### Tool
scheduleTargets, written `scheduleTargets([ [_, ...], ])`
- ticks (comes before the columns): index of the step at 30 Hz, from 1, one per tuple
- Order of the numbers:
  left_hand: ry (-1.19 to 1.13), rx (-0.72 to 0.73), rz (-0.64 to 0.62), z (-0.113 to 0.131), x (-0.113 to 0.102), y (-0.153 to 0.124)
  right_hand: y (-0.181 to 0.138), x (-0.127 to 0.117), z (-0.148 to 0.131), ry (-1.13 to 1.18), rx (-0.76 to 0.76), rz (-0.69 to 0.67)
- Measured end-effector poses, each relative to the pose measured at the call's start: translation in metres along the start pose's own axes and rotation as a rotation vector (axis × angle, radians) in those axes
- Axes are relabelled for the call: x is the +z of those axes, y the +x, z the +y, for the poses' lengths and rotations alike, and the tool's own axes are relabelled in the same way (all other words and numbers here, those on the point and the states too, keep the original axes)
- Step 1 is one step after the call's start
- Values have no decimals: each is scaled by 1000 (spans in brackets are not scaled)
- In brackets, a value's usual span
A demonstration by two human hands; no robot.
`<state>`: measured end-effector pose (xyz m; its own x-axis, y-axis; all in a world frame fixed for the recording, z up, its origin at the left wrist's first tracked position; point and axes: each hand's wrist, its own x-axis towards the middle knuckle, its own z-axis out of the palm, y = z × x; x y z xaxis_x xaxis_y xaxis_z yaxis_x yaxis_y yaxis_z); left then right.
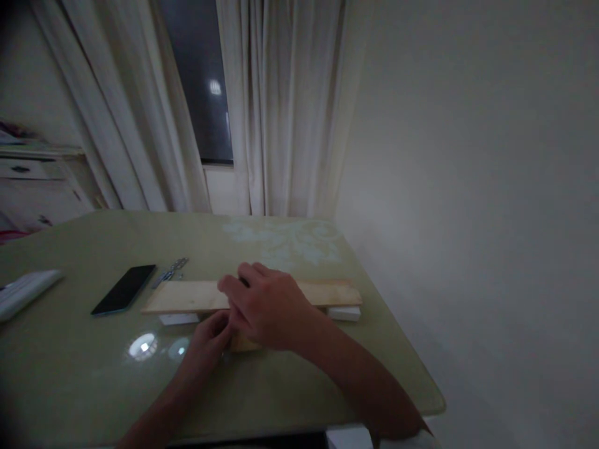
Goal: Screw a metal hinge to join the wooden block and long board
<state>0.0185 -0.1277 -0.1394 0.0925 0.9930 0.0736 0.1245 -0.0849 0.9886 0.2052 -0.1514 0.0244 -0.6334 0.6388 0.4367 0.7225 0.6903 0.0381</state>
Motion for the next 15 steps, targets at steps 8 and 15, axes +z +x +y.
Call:
scheduleTargets([
  [8, -29, -40, 13, 0, 1, 0, 0, 4, 3, -121, 128, 11],
  [15, -38, -72, 31, 0, -1, 0, -1, -3, 8, 115, 21, 10],
])
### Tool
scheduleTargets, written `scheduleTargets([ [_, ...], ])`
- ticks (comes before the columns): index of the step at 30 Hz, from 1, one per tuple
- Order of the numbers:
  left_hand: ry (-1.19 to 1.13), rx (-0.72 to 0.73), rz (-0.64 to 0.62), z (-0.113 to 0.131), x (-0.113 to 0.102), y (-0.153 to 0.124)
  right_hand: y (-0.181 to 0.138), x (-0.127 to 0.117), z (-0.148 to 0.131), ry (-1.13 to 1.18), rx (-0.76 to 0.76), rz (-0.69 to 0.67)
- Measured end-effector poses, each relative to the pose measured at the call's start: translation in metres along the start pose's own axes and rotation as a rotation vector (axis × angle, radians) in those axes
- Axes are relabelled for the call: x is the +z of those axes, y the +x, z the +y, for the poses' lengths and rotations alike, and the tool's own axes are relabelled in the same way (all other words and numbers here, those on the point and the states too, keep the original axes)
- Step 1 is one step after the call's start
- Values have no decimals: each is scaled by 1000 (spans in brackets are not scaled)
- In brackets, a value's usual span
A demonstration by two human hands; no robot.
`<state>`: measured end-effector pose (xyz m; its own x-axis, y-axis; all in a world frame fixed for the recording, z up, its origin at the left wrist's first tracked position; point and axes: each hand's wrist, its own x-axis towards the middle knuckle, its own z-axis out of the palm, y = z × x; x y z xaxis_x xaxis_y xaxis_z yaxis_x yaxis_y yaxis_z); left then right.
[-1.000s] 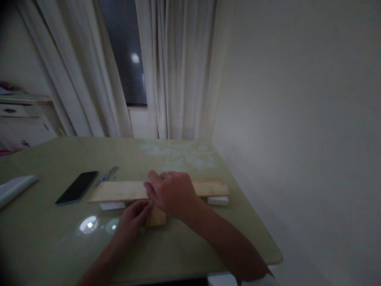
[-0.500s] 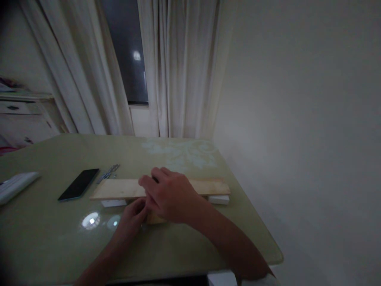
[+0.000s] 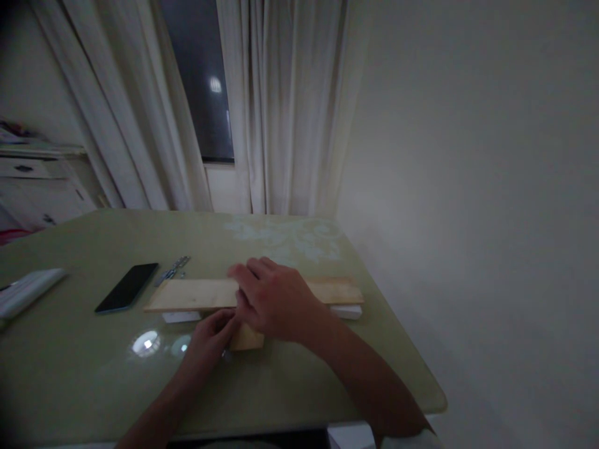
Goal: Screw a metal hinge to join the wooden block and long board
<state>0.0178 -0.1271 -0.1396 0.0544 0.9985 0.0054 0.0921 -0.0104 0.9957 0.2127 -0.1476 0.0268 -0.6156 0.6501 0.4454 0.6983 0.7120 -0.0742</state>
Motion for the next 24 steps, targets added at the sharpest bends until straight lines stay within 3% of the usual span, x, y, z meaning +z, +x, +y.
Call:
scheduleTargets([
  [5, -23, -102, 8, 3, -2, -2, 8, 6, 21, 27, 260, 100],
  [11, -119, -136, 2, 4, 0, -2, 9, 8, 13, 140, 3, 104],
  [16, -128, -135, 9, -6, 1, 1, 15, 12, 11, -96, 274, 70],
  [18, -110, -115, 3, -8, 1, 1, 16, 13, 13, -70, 240, 74],
  [22, -120, -104, 12, -10, 1, 2, 14, 11, 11, 89, 17, 113],
  [24, -136, -114, 23, -10, 1, 3, 13, 11, 11, 54, 68, 110],
])
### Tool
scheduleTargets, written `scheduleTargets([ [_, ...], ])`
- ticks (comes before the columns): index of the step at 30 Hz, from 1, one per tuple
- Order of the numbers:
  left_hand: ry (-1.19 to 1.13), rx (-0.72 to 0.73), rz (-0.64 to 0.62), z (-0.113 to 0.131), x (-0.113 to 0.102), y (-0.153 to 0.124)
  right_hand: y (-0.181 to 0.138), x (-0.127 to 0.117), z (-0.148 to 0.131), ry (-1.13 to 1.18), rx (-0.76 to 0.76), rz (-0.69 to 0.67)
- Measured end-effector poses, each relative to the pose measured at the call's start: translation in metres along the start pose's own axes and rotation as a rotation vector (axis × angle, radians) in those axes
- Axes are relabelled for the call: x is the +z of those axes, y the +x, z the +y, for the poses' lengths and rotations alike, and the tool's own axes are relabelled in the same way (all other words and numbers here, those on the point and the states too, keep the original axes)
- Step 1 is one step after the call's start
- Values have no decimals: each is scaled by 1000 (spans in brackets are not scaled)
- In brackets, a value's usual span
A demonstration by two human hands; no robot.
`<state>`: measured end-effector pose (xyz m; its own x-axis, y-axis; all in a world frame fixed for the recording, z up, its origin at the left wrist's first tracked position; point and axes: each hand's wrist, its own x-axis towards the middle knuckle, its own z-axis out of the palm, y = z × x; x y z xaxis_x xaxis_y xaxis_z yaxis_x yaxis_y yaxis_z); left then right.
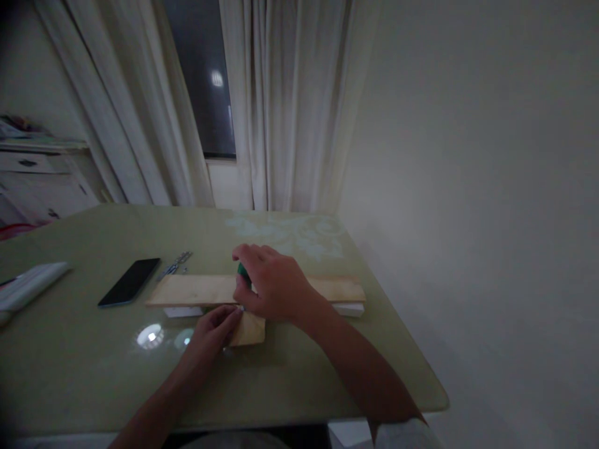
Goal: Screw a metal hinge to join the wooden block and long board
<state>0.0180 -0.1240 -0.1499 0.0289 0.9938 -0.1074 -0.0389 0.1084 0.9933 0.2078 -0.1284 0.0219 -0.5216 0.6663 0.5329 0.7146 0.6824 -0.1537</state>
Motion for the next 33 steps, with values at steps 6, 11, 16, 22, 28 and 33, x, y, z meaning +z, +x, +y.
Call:
scheduleTargets([
  [6, 20, 1, 8, 4, 1, -1, 1, 1, 1, -98, 88, -21],
  [11, 25, 6, -2, 6, 1, -3, 0, -2, -2, -46, 13, -9],
  [16, 35, 4, -13, 4, 0, -2, 1, 0, 3, -190, 185, -16],
  [22, 41, 26, -16, 9, 1, -2, 0, 1, -6, 14, -142, -22],
  [28, 54, 12, 15, 7, 2, 0, 1, -4, 4, -187, 202, -14],
  [33, 59, 37, 5, 8, 2, -2, -1, -5, 2, -63, -22, -35],
])
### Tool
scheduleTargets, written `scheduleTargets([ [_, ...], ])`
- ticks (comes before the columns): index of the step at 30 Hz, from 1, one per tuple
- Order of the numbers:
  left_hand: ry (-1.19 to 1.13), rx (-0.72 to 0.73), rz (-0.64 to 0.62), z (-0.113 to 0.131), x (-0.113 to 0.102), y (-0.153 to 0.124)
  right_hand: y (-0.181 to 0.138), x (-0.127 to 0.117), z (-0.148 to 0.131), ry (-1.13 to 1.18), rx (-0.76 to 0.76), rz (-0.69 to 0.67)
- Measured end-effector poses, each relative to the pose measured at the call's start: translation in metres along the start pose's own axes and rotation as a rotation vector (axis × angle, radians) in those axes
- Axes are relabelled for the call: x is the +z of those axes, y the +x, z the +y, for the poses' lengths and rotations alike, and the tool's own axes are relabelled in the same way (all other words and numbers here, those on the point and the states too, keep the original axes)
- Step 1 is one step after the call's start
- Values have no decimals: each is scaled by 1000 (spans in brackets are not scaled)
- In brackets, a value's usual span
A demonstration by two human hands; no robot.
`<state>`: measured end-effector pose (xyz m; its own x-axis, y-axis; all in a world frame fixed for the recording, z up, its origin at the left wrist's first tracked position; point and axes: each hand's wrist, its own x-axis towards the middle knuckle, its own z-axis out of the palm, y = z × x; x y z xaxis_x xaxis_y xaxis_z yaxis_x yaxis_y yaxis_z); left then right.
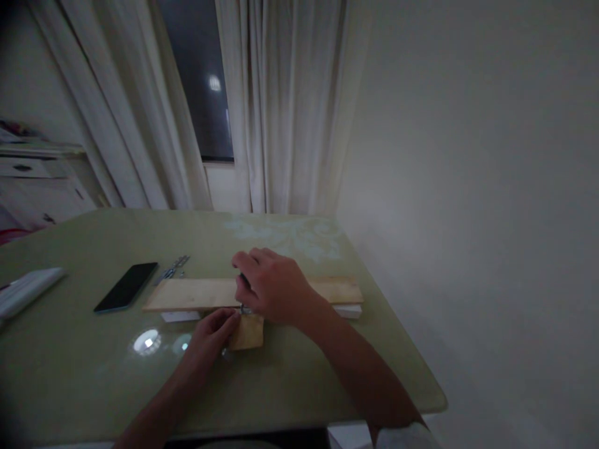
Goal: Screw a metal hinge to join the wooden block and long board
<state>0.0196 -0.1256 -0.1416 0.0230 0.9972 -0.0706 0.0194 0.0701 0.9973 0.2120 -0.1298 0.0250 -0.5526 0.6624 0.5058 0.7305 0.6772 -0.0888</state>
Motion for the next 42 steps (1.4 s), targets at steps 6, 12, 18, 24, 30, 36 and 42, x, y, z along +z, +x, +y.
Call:
scheduleTargets([
  [6, 7, 8, -1, 4, 0, -2, 1, 0, -5, -172, 94, -1],
  [12, -11, 19, -16, -1, 0, 0, 0, -5, 4, -150, -1, 8],
  [18, -5, 20, -9, -6, -1, 2, -5, -13, 8, -161, -12, 118],
  [24, 4, 25, -20, -5, -1, 0, -4, -7, 13, -195, -3, 56],
  [30, 7, 40, -35, -3, -1, -2, -2, -6, 13, -224, 0, 6],
  [36, 39, 26, 3, 3, -1, -3, -2, -6, 15, -259, -9, 5],
  [42, 21, 12, -10, 6, 1, -4, -3, -2, 12, -324, -25, 31],
])
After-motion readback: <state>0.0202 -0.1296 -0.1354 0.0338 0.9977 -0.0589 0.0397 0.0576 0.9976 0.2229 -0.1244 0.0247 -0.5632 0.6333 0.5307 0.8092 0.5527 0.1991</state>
